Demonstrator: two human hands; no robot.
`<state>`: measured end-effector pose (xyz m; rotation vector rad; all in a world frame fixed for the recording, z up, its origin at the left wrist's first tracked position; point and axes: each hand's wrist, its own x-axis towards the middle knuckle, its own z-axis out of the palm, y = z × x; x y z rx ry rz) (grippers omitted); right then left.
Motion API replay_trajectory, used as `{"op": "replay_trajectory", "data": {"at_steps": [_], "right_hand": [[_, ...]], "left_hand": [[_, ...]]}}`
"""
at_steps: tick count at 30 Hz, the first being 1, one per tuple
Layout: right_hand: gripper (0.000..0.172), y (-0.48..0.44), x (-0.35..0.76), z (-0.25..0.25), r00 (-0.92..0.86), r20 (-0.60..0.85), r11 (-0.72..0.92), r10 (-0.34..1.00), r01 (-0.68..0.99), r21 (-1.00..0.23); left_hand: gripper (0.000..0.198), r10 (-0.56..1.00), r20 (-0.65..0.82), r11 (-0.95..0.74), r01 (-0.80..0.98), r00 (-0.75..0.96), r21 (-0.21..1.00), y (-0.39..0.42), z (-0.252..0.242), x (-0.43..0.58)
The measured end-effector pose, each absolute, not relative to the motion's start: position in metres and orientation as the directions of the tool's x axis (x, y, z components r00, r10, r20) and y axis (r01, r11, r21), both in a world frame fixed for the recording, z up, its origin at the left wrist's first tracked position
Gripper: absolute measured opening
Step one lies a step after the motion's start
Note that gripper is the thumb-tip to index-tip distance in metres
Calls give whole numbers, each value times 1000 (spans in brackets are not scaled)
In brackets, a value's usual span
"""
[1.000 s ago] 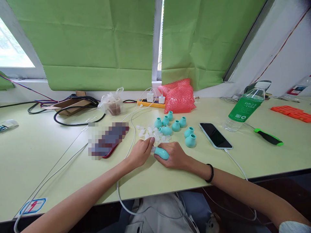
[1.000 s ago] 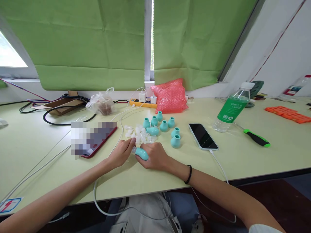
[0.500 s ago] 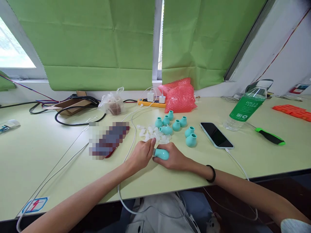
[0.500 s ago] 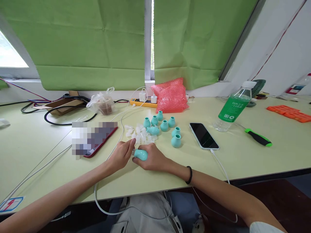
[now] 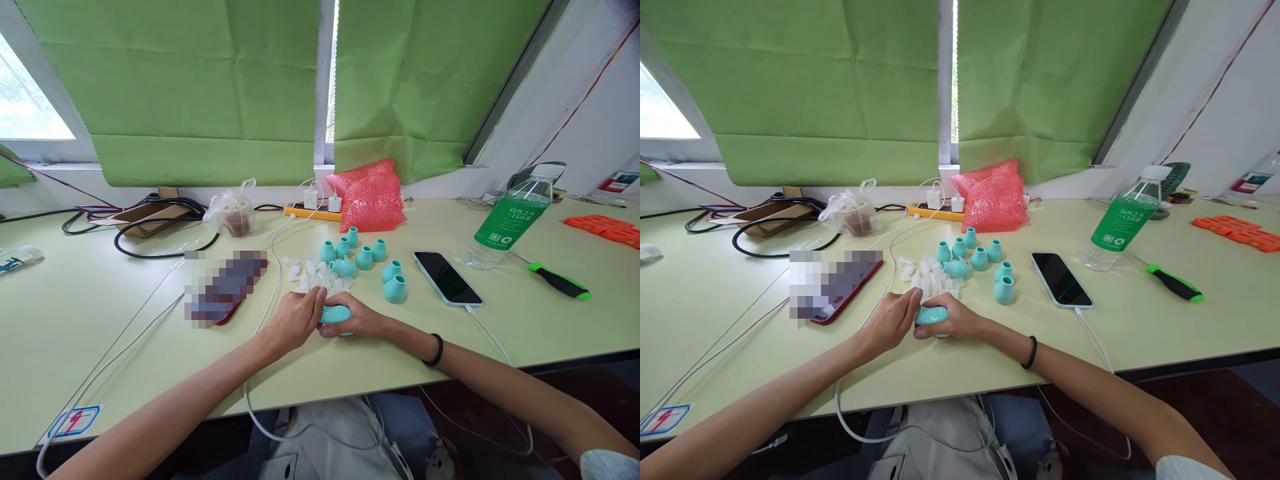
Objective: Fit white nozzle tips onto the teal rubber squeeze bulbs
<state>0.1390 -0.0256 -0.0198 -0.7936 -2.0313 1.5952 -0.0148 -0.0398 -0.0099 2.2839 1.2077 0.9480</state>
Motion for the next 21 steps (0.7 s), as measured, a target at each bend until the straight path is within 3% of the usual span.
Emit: {"op": "replay_trajectory", "data": {"at_steps": [4, 7, 9, 12, 15, 21], "right_hand": [[22, -28, 137, -20, -724, 55, 219, 688, 135, -966], [21, -32, 134, -21, -520, 249, 377, 817, 154, -913], [23, -34, 133, -23, -397, 355, 463, 847, 222, -858], [29, -36, 133, -24, -369, 411, 530, 833, 321, -785], [31, -38, 134, -23, -397, 442, 581, 804, 370, -725], [25, -29, 147, -15, -406, 556, 689, 725, 428, -585]], "left_hand": [[26, 861, 378, -499, 424, 340, 756, -44, -7, -12], [20, 929, 288, -330, 169, 233, 929, -44, -4, -8], [27, 957, 210, -222, 40, 199, 974, -42, -2, -6], [24, 965, 185, -187, -9, 188, 982, -41, -2, -5], [20, 941, 255, -258, -18, 221, 966, -40, -4, -8], [14, 932, 335, -333, -38, 137, 942, -33, -3, -15]]}}
